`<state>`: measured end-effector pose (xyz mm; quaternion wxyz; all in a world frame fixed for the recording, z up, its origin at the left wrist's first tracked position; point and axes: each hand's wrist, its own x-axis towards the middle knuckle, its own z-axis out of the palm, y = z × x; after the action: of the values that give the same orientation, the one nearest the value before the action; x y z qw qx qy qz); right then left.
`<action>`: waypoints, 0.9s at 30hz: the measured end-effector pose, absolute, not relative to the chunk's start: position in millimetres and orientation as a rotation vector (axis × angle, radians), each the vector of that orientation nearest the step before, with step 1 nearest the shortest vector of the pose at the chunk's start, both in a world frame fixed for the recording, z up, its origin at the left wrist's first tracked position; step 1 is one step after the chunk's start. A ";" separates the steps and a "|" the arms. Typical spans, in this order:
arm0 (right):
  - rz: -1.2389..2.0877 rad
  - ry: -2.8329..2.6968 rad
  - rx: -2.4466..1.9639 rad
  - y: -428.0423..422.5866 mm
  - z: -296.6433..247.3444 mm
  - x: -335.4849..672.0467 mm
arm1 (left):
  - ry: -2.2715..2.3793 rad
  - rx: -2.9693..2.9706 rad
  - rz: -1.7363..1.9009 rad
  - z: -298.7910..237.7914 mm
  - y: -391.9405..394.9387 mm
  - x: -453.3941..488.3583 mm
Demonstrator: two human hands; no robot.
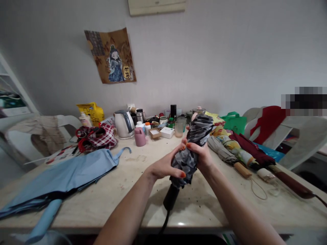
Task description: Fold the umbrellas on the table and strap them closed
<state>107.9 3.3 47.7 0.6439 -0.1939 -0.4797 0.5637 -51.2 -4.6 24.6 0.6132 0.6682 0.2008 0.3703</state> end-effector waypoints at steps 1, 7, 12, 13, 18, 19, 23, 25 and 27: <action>1.316 -1.123 -0.416 4.0 48.8 110.9 | 0.499 1.524 0.792 26.4 -1.1 -59.7; 1.389 -1.219 -0.386 7.5 47.6 115.6 | 0.947 1.287 1.550 29.7 17.5 -88.2; 1.406 -1.161 -0.441 5.8 43.1 105.1 | 0.583 1.386 1.225 24.5 -5.1 -53.8; 1.350 -1.150 -0.488 6.3 42.7 103.2 | 0.527 1.400 1.175 24.1 -11.7 -45.1; 1.041 -1.014 -0.749 9.6 43.7 96.5 | 0.660 1.528 1.187 20.5 -28.6 -18.0; 1.010 -1.003 -0.776 9.2 44.2 96.2 | 0.739 1.518 1.156 18.8 -28.2 -16.6; 1.081 -1.096 -0.726 3.4 44.6 98.6 | 0.865 1.374 0.946 11.1 -22.4 -18.6; 1.182 -1.151 -0.649 0.6 43.6 100.5 | 0.745 1.308 0.881 9.0 -20.3 -21.2; 1.249 -1.162 -0.596 -1.0 42.6 101.3 | 0.640 1.275 0.862 8.4 -19.5 -23.7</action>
<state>101.3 -1.0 42.6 0.6188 -0.2589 -0.5053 0.5429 -23.7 -19.5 8.4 0.6722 0.5664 0.2842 0.3829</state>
